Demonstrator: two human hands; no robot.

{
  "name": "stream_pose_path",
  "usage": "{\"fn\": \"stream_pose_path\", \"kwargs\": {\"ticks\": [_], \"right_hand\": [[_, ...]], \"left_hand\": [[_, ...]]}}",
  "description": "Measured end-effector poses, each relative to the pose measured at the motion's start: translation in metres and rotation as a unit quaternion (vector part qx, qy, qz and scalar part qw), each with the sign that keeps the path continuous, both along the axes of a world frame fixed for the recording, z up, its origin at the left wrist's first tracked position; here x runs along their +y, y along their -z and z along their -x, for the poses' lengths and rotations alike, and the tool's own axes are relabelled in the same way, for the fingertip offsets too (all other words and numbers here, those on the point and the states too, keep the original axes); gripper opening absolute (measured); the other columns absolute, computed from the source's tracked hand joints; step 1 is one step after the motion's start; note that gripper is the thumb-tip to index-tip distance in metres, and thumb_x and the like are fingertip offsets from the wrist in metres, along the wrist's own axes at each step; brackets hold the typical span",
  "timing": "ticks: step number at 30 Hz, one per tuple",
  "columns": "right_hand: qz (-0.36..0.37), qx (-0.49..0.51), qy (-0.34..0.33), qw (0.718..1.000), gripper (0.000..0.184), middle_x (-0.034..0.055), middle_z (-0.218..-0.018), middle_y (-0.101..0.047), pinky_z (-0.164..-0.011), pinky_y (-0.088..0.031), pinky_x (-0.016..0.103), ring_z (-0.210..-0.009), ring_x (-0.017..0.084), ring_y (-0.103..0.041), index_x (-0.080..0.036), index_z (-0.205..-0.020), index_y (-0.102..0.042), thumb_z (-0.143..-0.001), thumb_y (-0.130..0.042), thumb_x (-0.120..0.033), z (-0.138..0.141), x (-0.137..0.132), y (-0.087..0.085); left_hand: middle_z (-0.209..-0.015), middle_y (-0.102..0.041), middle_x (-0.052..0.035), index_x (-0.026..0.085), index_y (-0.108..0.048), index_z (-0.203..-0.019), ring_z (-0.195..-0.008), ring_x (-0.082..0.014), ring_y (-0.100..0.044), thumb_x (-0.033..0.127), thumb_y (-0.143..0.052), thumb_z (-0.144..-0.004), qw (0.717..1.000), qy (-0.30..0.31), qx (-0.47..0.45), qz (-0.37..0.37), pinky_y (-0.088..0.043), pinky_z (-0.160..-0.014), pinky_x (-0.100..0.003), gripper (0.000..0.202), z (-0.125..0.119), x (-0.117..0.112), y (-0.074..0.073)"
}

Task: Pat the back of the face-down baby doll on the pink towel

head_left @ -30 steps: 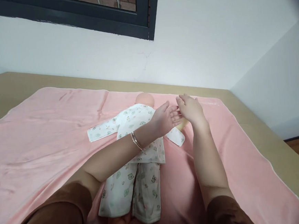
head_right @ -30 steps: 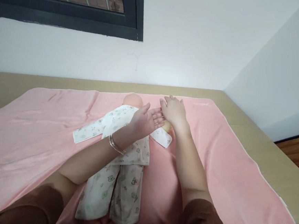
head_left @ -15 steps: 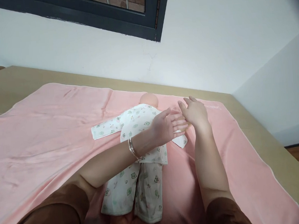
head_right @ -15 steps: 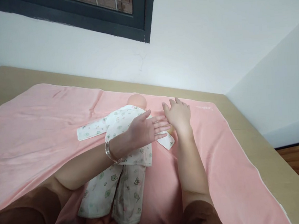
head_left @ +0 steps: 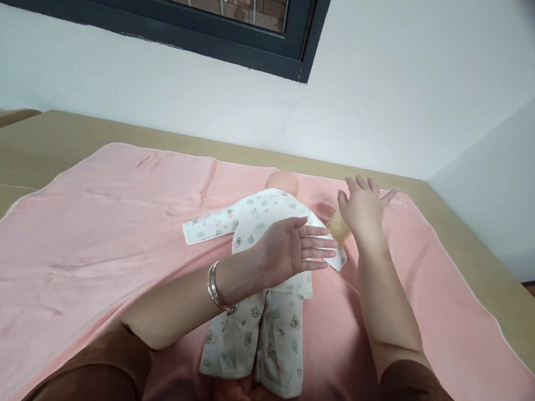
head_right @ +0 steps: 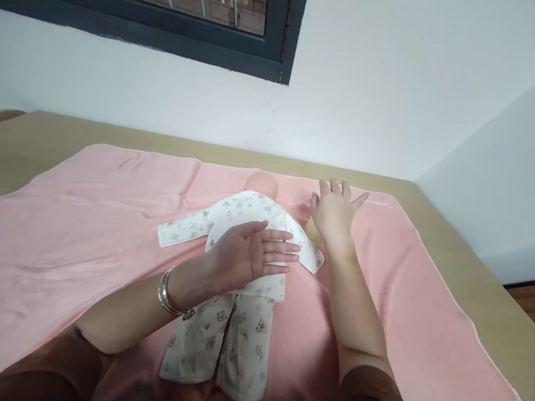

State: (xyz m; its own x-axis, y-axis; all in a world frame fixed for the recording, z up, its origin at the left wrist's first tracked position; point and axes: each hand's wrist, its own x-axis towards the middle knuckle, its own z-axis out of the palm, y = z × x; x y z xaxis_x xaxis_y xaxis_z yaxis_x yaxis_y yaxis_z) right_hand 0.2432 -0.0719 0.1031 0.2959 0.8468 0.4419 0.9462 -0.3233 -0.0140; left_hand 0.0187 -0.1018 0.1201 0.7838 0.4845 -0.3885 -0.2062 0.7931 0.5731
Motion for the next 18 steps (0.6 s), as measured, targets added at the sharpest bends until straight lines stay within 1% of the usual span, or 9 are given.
{"fn": "stream_pose_path", "kwargs": {"ticks": [3, 5, 7, 9, 10, 12, 14, 16, 18], "right_hand": [[-0.029, -0.020, 0.004, 0.999, 0.043, 0.0118, -0.143, -0.059, -0.110, -0.012, 0.081, -0.141, 0.036, -0.041, -0.021, -0.130, -0.061, -0.100, -0.029, -0.021, 0.006, -0.002, 0.006], [-0.036, -0.033, 0.019, 0.999, 0.042, 0.0151, -0.140, -0.060, -0.106, -0.011, 0.085, -0.141, 0.040, -0.041, -0.019, -0.130, -0.060, -0.101, -0.031, -0.023, 0.013, -0.005, 0.009], [-0.045, -0.046, 0.027, 0.998, 0.042, 0.0194, -0.142, -0.058, -0.102, -0.010, 0.088, -0.142, 0.044, -0.037, -0.016, -0.133, -0.058, -0.101, -0.034, -0.029, 0.024, -0.010, 0.010], [-0.055, -0.054, 0.003, 0.997, 0.044, 0.0217, -0.146, -0.053, -0.101, -0.009, 0.089, -0.144, 0.045, -0.033, -0.015, -0.135, -0.056, -0.102, -0.035, -0.034, 0.039, -0.018, 0.009], [-0.061, -0.051, -0.026, 0.996, 0.044, 0.0215, -0.148, -0.052, -0.103, -0.008, 0.088, -0.145, 0.044, -0.034, -0.016, -0.136, -0.056, -0.102, -0.035, -0.035, 0.047, -0.022, 0.008], [-0.080, -0.026, -0.112, 0.990, 0.044, 0.0192, -0.153, -0.047, -0.108, -0.006, 0.084, -0.146, 0.040, -0.037, -0.020, -0.139, -0.053, -0.103, -0.032, -0.036, 0.065, -0.034, 0.006], [-0.103, 0.027, -0.201, 0.974, 0.047, 0.0164, -0.160, -0.039, -0.115, -0.007, 0.078, -0.147, 0.033, -0.038, -0.025, -0.148, -0.043, -0.104, -0.027, -0.032, 0.083, -0.047, 0.004], [-0.114, 0.070, -0.269, 0.954, 0.052, 0.0137, -0.164, -0.031, -0.118, -0.010, 0.075, -0.150, 0.031, -0.035, -0.029, -0.155, -0.030, -0.104, -0.025, -0.030, 0.098, -0.061, 0.005], [-0.109, 0.077, -0.334, 0.933, 0.057, 0.0120, -0.168, -0.021, -0.119, -0.011, 0.074, -0.153, 0.033, -0.027, -0.029, -0.160, -0.016, -0.104, -0.022, -0.032, 0.111, -0.072, 0.007]], "left_hand": [[-0.111, -0.072, -0.0202, 0.007, -0.067, -0.108, -0.097, -0.0268, -0.072, 0.039, -0.040, -0.097, 1.000, 0.014, -0.003, 0.013, -0.054, -0.094, -0.041, 0.043, 0.006, -0.001, -0.002], [-0.110, -0.073, -0.0194, 0.008, -0.068, -0.105, -0.096, -0.0262, -0.072, 0.039, -0.042, -0.096, 1.000, 0.013, -0.006, 0.012, -0.054, -0.094, -0.041, 0.042, 0.009, -0.001, -0.003], [-0.111, -0.072, -0.0195, 0.008, -0.069, -0.103, -0.097, -0.0265, -0.071, 0.038, -0.043, -0.095, 1.000, 0.007, -0.012, 0.005, -0.054, -0.095, -0.041, 0.041, 0.011, 0.001, -0.005], [-0.111, -0.072, -0.0193, 0.009, -0.068, -0.102, -0.098, -0.0261, -0.070, 0.038, -0.042, -0.096, 1.000, -0.008, -0.014, 0.000, -0.053, -0.096, -0.041, 0.040, 0.012, 0.004, -0.005], [-0.109, -0.072, -0.0187, 0.009, -0.068, -0.101, -0.097, -0.0254, -0.070, 0.038, -0.041, -0.096, 1.000, -0.021, -0.011, -0.001, -0.052, -0.096, -0.041, 0.040, 0.012, 0.005, -0.005], [-0.100, -0.071, -0.0164, 0.010, -0.067, -0.101, -0.090, -0.0238, -0.069, 0.041, -0.041, -0.097, 0.998, -0.056, 0.007, 0.004, -0.052, -0.096, -0.041, 0.040, 0.012, 0.007, -0.005], [-0.096, -0.070, -0.0141, 0.012, -0.065, -0.106, -0.087, -0.0231, -0.068, 0.044, -0.041, -0.097, 0.996, -0.092, 0.013, 0.002, -0.051, -0.098, -0.042, 0.041, 0.014, 0.007, -0.006], [-0.105, -0.070, -0.0133, 0.014, -0.063, -0.115, -0.097, -0.0240, -0.067, 0.044, -0.040, -0.099, 0.993, -0.111, -0.013, -0.020, -0.048, -0.102, -0.043, 0.041, 0.017, 0.006, -0.012], [-0.118, -0.069, -0.0121, 0.016, -0.060, -0.124, -0.114, -0.0250, -0.064, 0.044, -0.037, -0.101, 0.992, -0.107, -0.056, -0.045, -0.044, -0.109, -0.043, 0.043, 0.023, 0.002, -0.020]]}}
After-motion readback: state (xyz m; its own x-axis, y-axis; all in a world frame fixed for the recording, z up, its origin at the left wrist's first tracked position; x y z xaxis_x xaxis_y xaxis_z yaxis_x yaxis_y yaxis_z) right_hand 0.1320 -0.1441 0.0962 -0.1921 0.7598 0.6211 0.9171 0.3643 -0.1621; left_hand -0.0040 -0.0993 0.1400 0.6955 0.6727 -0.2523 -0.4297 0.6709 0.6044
